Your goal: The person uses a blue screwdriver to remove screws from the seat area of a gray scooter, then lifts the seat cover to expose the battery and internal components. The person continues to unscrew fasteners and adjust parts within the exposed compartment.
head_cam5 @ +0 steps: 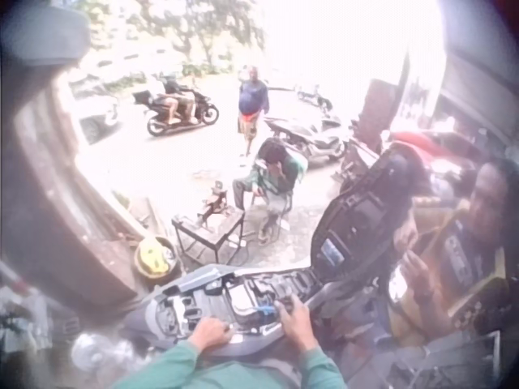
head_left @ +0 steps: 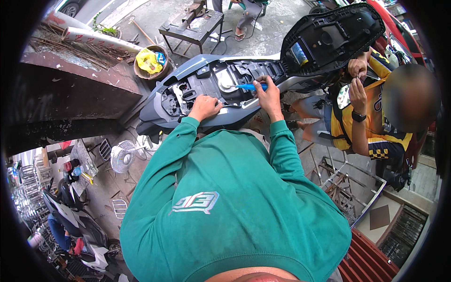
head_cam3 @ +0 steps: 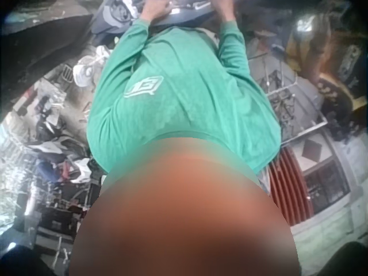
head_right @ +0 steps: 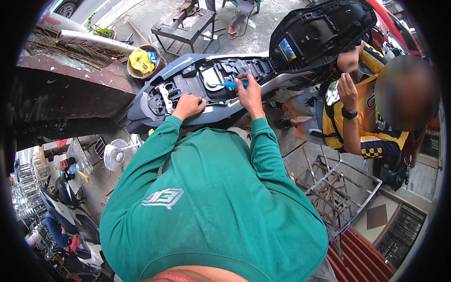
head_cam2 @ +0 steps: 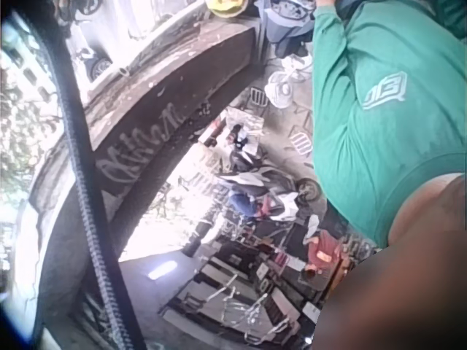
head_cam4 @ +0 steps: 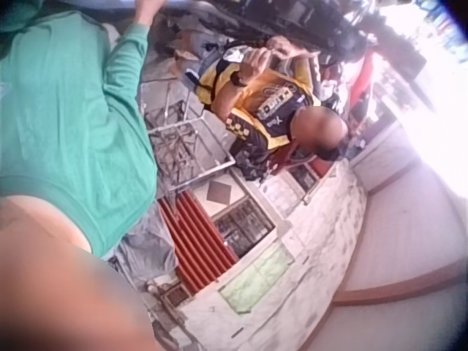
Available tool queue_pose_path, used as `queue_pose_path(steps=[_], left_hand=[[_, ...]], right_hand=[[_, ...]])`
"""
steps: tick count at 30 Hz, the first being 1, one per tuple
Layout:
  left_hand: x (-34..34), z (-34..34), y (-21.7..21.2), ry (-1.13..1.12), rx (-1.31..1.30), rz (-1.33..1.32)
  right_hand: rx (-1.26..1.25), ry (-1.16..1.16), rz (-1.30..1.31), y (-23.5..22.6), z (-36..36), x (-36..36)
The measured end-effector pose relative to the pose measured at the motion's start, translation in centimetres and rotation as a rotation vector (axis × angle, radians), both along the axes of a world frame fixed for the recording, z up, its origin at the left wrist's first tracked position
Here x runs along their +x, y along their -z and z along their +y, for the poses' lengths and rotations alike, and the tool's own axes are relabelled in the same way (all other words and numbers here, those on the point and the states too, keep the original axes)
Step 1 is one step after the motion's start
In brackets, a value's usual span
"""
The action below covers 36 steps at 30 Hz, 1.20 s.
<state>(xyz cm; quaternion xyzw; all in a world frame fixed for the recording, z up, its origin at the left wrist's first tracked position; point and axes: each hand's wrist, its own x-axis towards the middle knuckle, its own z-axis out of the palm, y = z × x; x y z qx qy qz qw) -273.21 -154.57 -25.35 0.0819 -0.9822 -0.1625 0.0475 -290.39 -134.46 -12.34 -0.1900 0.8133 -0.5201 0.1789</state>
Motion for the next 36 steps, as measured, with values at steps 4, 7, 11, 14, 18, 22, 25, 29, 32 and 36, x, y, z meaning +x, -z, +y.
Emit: queue_pose_path(steps=[4, 7, 11, 14, 18, 22, 25, 29, 32, 36], left_hand=[[0.1, 0.3, 0.1, -0.04, 0.035, 0.026], [0.2, 0.7, 0.2, -0.134, -0.046, 0.307], [-0.4, 0.4, 0.1, -0.032, -0.001, 0.195], [-1.0, 0.4, -0.4, -0.032, -0.027, 0.045], [-0.8, 0.9, -1.1, -0.061, -0.066, -0.056], [-0.3, 0.9, -1.1, -0.039, -0.158, 0.269], [-0.7, 0.0, -1.0, 0.051, -0.062, 0.077], [-1.4, -0.4, -1.2, 0.041, -0.036, -0.17], [-1.1, 0.2, -1.2, 0.024, -0.151, -0.1], [-0.9, 0.3, -0.8, 0.074, -0.106, 0.218]], right_hand=[[-0.024, 0.001, 0.002, 0.3, 0.2, 0.0], [0.0, 0.005, 0.042, 0.5, 0.3, 0.0], [-0.015, 0.001, 0.028, 0.6, 0.2, 0.1], [-0.02, 0.006, 0.0, 0.4, 0.3, 0.2], [0.007, 0.015, 0.024, 0.1, 0.6, 0.2], [0.014, 0.028, 0.005, -0.1, 0.8, 0.3], [0.008, 0.026, 0.02, -0.2, 0.7, 0.4], [0.024, 0.024, 0.011, -0.1, 0.5, 0.4], [0.018, 0.017, 0.037, 0.1, 0.5, 0.2], [0.017, 0.01, 0.05, 0.3, 0.5, 0.0]])
